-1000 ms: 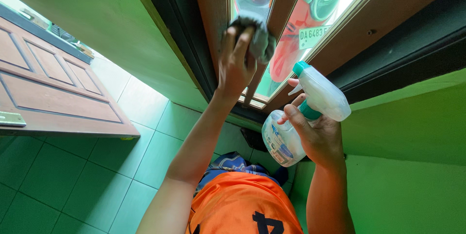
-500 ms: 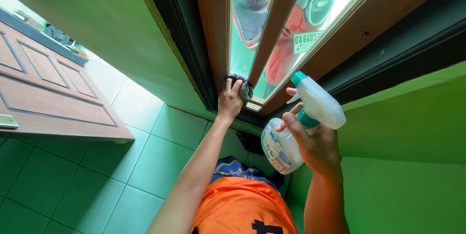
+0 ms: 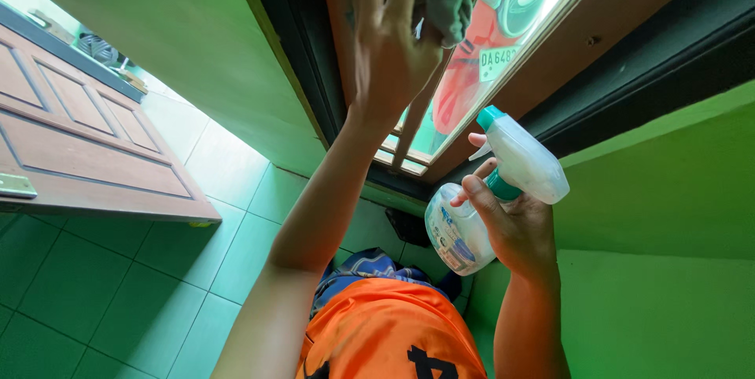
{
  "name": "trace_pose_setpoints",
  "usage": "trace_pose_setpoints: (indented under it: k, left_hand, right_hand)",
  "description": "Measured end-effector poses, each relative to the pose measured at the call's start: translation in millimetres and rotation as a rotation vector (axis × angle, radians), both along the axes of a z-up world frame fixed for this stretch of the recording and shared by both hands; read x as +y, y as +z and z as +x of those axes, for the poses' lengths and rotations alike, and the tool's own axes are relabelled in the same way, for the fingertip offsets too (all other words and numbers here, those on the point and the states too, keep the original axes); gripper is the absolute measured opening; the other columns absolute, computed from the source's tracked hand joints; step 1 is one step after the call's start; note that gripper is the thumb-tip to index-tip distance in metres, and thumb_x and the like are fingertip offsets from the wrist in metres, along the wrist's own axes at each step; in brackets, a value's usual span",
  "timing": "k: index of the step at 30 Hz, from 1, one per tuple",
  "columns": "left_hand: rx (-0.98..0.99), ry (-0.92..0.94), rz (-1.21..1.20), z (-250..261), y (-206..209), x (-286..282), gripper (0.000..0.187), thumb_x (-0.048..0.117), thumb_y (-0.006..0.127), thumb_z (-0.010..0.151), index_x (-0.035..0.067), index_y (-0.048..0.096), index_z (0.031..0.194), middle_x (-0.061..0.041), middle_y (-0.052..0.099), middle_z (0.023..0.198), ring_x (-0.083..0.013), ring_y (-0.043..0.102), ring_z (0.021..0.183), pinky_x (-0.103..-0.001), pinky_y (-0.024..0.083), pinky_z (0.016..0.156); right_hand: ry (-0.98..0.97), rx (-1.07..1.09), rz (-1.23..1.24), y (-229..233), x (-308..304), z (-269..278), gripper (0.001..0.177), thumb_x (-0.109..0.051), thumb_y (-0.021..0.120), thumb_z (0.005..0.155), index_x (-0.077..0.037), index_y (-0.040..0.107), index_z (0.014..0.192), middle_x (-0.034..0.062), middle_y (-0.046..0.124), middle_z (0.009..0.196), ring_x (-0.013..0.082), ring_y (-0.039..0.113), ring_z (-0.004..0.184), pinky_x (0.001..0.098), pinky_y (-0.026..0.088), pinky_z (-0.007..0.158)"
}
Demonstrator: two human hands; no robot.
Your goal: The person wipes the glass panels of a wooden-framed door or window using a cloth while holding a spray bottle in the other hand.
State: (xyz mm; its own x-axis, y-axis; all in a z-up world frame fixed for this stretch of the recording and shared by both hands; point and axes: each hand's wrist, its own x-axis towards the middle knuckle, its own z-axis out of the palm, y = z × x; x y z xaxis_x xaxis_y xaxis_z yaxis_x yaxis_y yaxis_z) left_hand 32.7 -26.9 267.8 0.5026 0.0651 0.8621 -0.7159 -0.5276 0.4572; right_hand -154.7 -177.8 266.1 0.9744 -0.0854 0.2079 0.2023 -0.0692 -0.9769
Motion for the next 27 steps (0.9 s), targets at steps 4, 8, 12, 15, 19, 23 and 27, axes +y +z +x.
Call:
trace_pose_setpoints:
  k: [4,8,12,15,19,23,27]
  left_hand:
    - [-0.057,-0.023,-0.05,5,-7,-6,0.043,0.002,0.081,0.092,0.006,0.057,0.127,-0.016,0.052,0.135,-0.0353,0.06,0.118,-0.04,0.054,0.098]
    - [-0.031,0.007,-0.084,2,-60,-17,0.041,-0.002,0.079,0.091,0.003,0.057,0.126,-0.021,0.053,0.134,-0.0411,0.059,0.123,-0.043,0.054,0.097]
    - [0.012,0.041,-0.056,1,-120,-19,0.039,-0.001,0.075,0.089,0.001,0.056,0.123,-0.023,0.052,0.131,-0.0446,0.056,0.123,-0.052,0.05,0.106]
    - [0.101,0.077,-0.069,0,-171,-22,0.035,0.0,0.072,0.088,0.001,0.057,0.12,-0.023,0.053,0.13,-0.0451,0.057,0.121,-0.052,0.05,0.105]
    - [0.252,0.097,-0.049,-7,-242,-17,0.034,0.003,0.072,0.086,0.002,0.055,0.115,-0.025,0.052,0.124,-0.0483,0.057,0.114,-0.053,0.049,0.099]
    - [0.424,0.074,-0.025,-16,-295,-9,0.027,0.004,0.069,0.093,0.002,0.053,0.113,-0.025,0.052,0.125,-0.0491,0.058,0.113,-0.053,0.051,0.097]
    - [0.482,0.006,-0.001,-18,-306,-3,0.022,0.006,0.067,0.095,0.003,0.055,0.113,-0.022,0.055,0.122,-0.0469,0.059,0.111,-0.053,0.052,0.095]
  right_hand:
    - [0.009,0.019,0.046,0,1,10,0.047,-0.002,0.068,0.095,0.003,0.054,0.14,0.0076,0.068,0.111,0.0121,0.07,0.08,0.0325,0.062,0.076]
    - [0.057,0.015,0.041,-6,-2,20,0.048,-0.003,0.068,0.099,0.002,0.054,0.145,0.0055,0.067,0.095,0.0118,0.07,0.082,0.0311,0.06,0.08]
    - [0.027,0.047,0.05,-11,-3,28,0.047,-0.004,0.068,0.097,0.001,0.054,0.142,0.0033,0.066,0.101,0.0109,0.068,0.081,0.0305,0.061,0.077]
    - [0.033,0.059,0.054,-14,-4,31,0.047,-0.004,0.068,0.097,0.001,0.054,0.142,0.0022,0.064,0.096,0.0107,0.068,0.08,0.03,0.061,0.076]
    - [0.055,0.081,0.055,-19,-2,27,0.048,-0.005,0.069,0.098,0.001,0.054,0.143,0.0022,0.063,0.087,0.0109,0.069,0.08,0.0297,0.06,0.078]
    - [0.087,0.083,0.055,-18,0,26,0.049,-0.008,0.069,0.098,0.001,0.053,0.143,0.0025,0.064,0.085,0.011,0.071,0.081,0.0305,0.062,0.078]
    - [0.088,0.064,0.06,-14,2,19,0.05,-0.008,0.069,0.097,0.002,0.053,0.143,0.0041,0.065,0.092,0.0112,0.07,0.081,0.032,0.062,0.077]
